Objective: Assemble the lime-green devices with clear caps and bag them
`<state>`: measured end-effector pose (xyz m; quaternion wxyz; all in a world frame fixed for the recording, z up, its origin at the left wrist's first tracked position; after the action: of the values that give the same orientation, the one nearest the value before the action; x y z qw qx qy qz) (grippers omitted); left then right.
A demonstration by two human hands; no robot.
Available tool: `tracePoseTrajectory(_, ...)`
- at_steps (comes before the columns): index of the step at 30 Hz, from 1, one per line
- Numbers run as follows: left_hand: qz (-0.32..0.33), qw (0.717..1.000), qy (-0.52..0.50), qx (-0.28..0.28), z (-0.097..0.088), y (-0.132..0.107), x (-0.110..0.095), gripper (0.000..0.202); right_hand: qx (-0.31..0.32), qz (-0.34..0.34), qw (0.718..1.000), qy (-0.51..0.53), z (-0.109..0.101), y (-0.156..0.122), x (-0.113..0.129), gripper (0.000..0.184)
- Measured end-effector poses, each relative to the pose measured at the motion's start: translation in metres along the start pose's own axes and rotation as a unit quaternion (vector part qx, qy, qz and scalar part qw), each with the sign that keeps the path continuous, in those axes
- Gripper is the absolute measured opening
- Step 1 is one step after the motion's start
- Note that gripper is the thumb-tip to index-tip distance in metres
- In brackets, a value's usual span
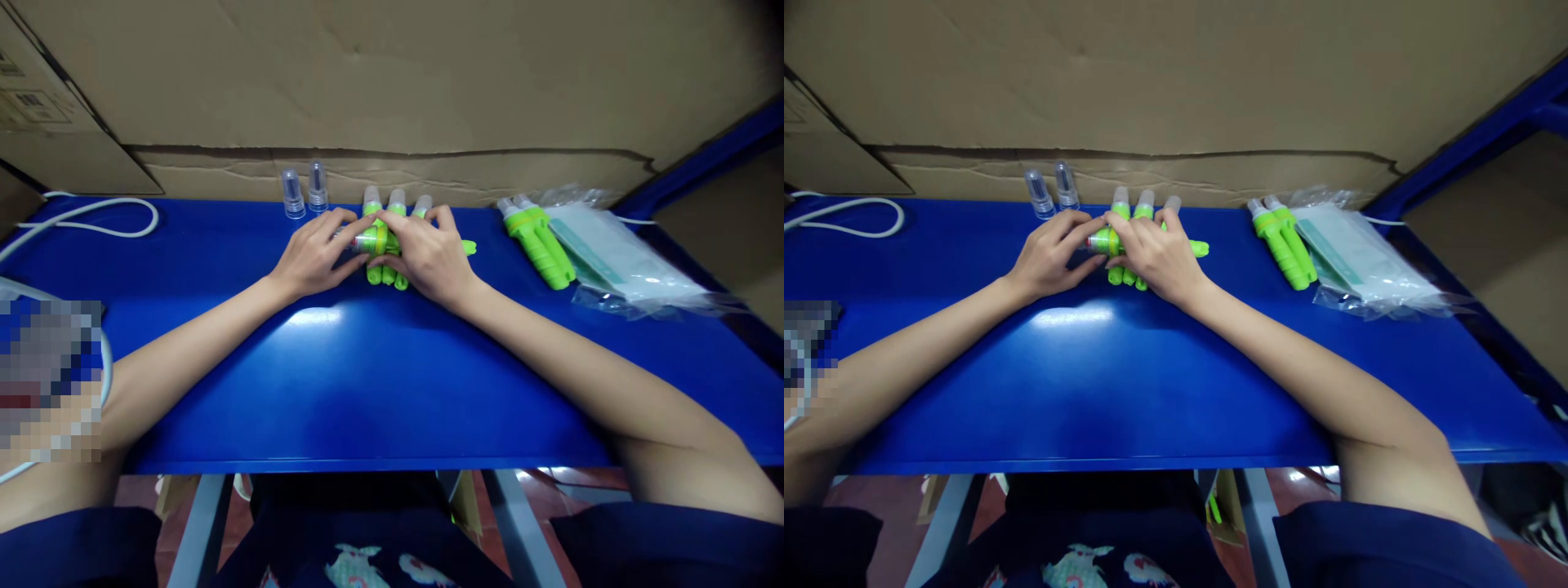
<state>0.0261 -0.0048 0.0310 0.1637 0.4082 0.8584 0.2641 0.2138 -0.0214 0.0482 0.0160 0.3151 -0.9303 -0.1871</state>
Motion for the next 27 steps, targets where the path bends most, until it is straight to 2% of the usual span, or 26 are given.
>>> tracePoseTrajectory(4, -0.041, 0.999, 0.001, -0.019, -0.001, 0.001, -0.008, 0.057, 0.025, -0.005, 0.999, -0.027, -0.004, 0.000, 0.010, 0.057)
tracePoseTrajectory(7, -0.071, 0.997, 0.016, -0.035, -0.001, 0.000, -0.010, 0.059, 0.015, -0.015, 1.000, -0.016, -0.005, 0.000, 0.015, 0.056)
tracePoseTrajectory(12, -0.077, 0.996, 0.022, -0.034, 0.000, -0.001, -0.005, 0.056, 0.016, -0.036, 0.999, 0.005, -0.004, 0.000, 0.019, 0.056)
tracePoseTrajectory(15, -0.086, 0.995, 0.009, -0.044, -0.003, -0.001, -0.002, 0.056, 0.022, -0.025, 0.999, -0.008, -0.006, 0.001, 0.018, 0.056)
tracePoseTrajectory(20, -0.136, 0.986, -0.018, -0.094, -0.006, -0.003, 0.017, 0.052, -0.009, 0.002, 1.000, -0.004, -0.014, 0.001, 0.005, 0.053)
tracePoseTrajectory(23, -0.168, 0.976, -0.027, -0.134, -0.007, -0.005, 0.032, 0.051, 0.011, 0.020, 1.000, -0.008, -0.009, 0.002, -0.010, 0.052)
tracePoseTrajectory(25, -0.190, 0.971, -0.039, -0.137, -0.007, -0.005, 0.038, 0.048, 0.006, 0.022, 1.000, -0.015, -0.002, 0.003, -0.021, 0.055)
tracePoseTrajectory(27, -0.217, 0.967, -0.054, -0.126, -0.008, -0.005, 0.040, 0.046, -0.029, 0.009, 0.999, -0.012, 0.005, 0.003, -0.030, 0.060)
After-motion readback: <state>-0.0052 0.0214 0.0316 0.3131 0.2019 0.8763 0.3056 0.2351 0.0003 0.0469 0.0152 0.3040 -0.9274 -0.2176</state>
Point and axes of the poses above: each hand's wrist, its own y-axis towards the middle knuckle, its own z-axis out of the palm, x = y × z, the point moved 4 cm from there along y, towards the middle knuckle, and after that the axes turned 4 degrees about x, right-handed, at the moved point
